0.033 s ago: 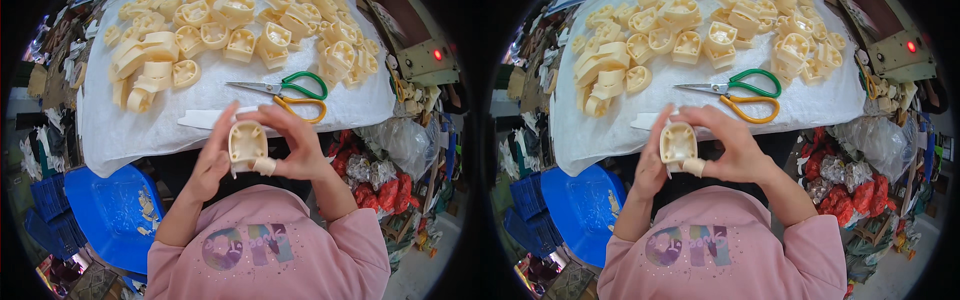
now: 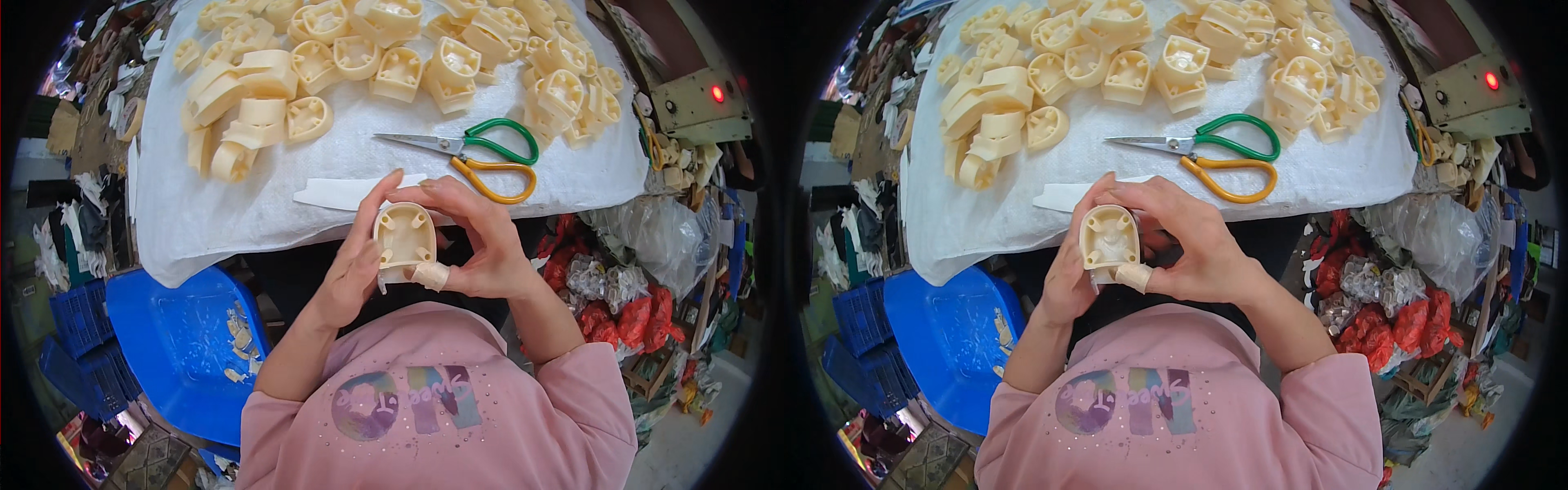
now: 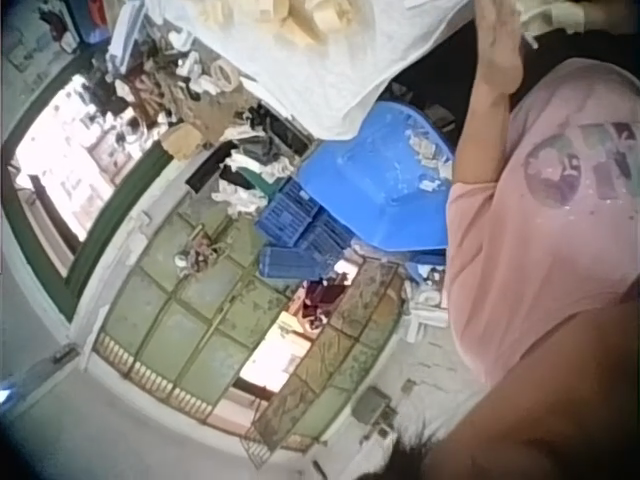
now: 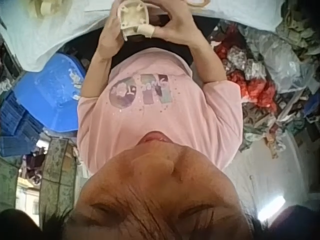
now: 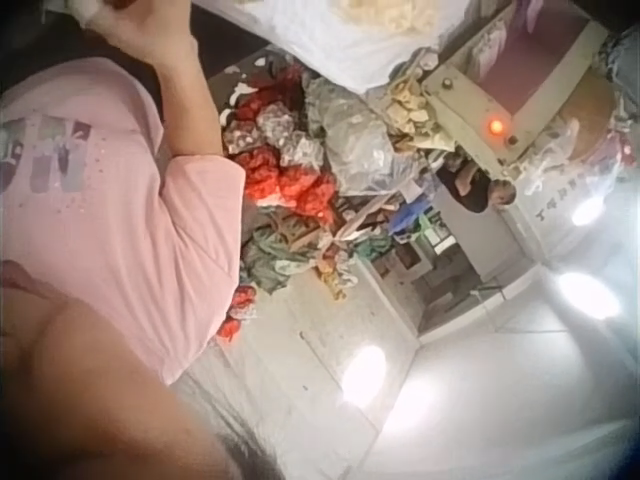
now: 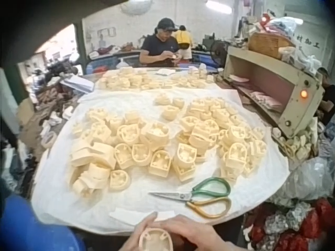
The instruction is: The recorder is trimming and assembling small cream-colored shoe components using scissors and adhesive strips at a workbench.
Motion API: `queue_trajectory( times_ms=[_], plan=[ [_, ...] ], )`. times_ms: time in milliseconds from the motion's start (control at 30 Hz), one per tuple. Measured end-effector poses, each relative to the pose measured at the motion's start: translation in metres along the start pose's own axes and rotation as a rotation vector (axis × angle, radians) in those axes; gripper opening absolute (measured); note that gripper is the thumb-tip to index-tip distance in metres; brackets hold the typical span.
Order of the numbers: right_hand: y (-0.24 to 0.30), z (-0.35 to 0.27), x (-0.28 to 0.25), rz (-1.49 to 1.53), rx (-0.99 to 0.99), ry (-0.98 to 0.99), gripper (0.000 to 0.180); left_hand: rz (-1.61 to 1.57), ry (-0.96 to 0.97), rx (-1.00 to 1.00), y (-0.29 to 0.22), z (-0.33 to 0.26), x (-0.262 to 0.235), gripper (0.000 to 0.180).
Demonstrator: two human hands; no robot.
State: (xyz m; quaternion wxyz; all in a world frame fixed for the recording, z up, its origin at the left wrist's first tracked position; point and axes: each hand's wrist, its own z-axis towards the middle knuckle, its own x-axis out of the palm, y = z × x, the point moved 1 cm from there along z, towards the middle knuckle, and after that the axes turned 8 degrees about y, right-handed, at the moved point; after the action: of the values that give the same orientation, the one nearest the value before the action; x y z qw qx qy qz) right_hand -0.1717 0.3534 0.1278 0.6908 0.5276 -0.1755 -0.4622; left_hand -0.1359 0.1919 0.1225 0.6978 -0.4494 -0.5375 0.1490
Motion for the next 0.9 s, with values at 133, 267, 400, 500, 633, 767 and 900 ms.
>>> queue_trajectory(
  times_ms=[133, 267, 400, 500, 633, 767, 900],
  plan=[
    [-0.007, -0.003, 0.009, -0.05, -0.02, 0.03, 0.08, -0.191, -0.026, -0.029, 0.009, 0.002, 0.006, 0.073],
    [-0.01, 0.001, 0.013, 0.033, -0.076, -0.049, 0.079, -0.036, -0.188, 0.087, 0.014, -0.002, 0.007, 0.063],
    [-0.014, -0.002, 0.016, 0.026, -0.082, -0.033, 0.081, -0.327, -0.089, 0.034, 0.003, -0.002, 0.003, 0.052],
    [-0.014, -0.005, 0.02, 0.069, -0.118, -0.006, 0.081, -0.155, -0.22, 0.034, 0.008, -0.001, 0.002, 0.049],
    [-0.014, -0.004, 0.017, 0.06, -0.033, 0.036, 0.074, -0.012, -0.198, 0.024, 0.011, -0.003, 0.004, 0.047],
    [-0.01, 0.002, 0.009, -0.071, -0.097, 0.023, 0.051, -0.016, -0.166, 0.013, 0.013, -0.004, 0.007, 0.059],
    [0.003, 0.011, 0.013, 0.587, 0.45, -0.018, 0.035, -0.221, -0.071, 0.108, 0.016, -0.002, 0.005, 0.077]
  ],
)
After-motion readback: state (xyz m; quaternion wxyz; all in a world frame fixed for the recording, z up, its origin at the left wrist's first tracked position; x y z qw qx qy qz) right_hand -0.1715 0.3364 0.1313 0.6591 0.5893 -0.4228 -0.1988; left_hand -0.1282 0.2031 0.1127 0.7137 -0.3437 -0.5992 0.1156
